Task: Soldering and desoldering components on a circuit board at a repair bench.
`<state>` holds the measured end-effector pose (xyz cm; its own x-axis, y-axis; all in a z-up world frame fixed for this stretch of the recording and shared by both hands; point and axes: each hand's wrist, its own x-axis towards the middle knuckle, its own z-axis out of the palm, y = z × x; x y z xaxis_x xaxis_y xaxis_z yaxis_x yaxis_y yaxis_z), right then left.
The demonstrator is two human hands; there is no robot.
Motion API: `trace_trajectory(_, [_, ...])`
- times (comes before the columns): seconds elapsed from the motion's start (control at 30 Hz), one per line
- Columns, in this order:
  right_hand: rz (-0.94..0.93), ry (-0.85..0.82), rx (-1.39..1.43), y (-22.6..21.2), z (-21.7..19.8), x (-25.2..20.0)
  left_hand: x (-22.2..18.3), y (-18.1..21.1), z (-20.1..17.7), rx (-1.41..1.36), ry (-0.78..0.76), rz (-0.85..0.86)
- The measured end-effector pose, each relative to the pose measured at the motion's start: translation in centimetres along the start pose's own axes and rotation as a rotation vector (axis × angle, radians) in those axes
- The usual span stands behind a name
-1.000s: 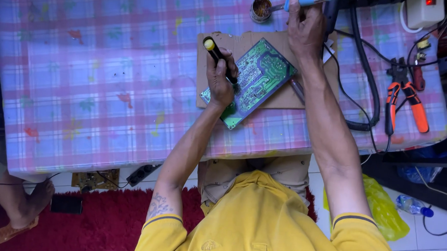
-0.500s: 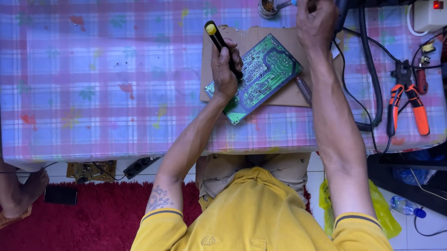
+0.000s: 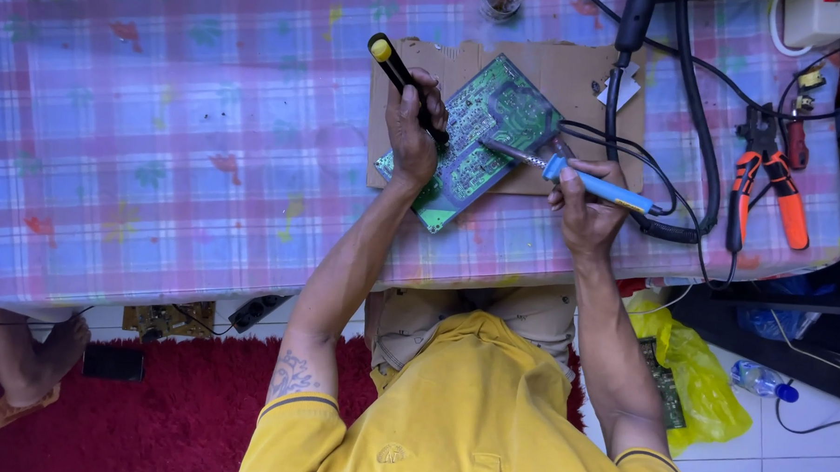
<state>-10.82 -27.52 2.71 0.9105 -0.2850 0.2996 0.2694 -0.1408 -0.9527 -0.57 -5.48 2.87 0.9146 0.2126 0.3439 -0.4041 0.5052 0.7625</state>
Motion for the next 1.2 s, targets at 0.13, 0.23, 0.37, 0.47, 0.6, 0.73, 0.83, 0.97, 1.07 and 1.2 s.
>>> trace_trajectory(0.13, [0.022, 0.002, 0.021, 0.0, 0.6, 0.1, -0.1, 0.0, -0.1, 0.014, 0.002, 0.007])
trace_trajectory(0.23, [0.032, -0.002, 0.026, 0.5, 0.7, 0.3, -0.2, -0.2, -0.1, 0.015, 0.010, 0.000])
trace_trajectory(0.37, [0.055, -0.020, 0.059, 0.8, 0.7, 0.3, -0.4, -0.1, 0.0, 0.032, -0.005, -0.004])
trace_trajectory(0.47, [0.078, -0.025, 0.089, 0.7, 0.9, 0.4, -0.4, -0.3, -0.1, 0.022, -0.002, -0.001])
trace_trajectory(0.6, [0.025, -0.027, 0.064, 0.6, 0.8, 0.3, -0.5, -0.4, -0.2, -0.001, -0.004, -0.004])
trace_trajectory(0.73, [0.028, -0.024, 0.032, 0.1, 0.9, 0.3, -0.5, -0.3, 0.0, -0.005, 0.002, -0.007])
trace_trajectory(0.83, [0.027, -0.050, 0.018, -0.1, 0.7, 0.6, -0.5, -0.4, 0.0, 0.017, -0.007, 0.010])
trace_trajectory(0.97, [-0.068, -0.163, -0.070, -1.0, 0.0, 1.6, -0.5, -0.6, -0.1, 0.006, -0.005, 0.017])
trace_trajectory(1.07, [-0.124, -0.240, -0.136, -1.4, -0.6, 2.3, -0.6, -0.7, -0.1, 0.012, -0.005, 0.017])
trace_trajectory(1.2, [-0.050, -0.287, -0.177, -1.9, -1.0, 2.6, -0.7, -1.1, -0.2, -0.031, -0.011, 0.026])
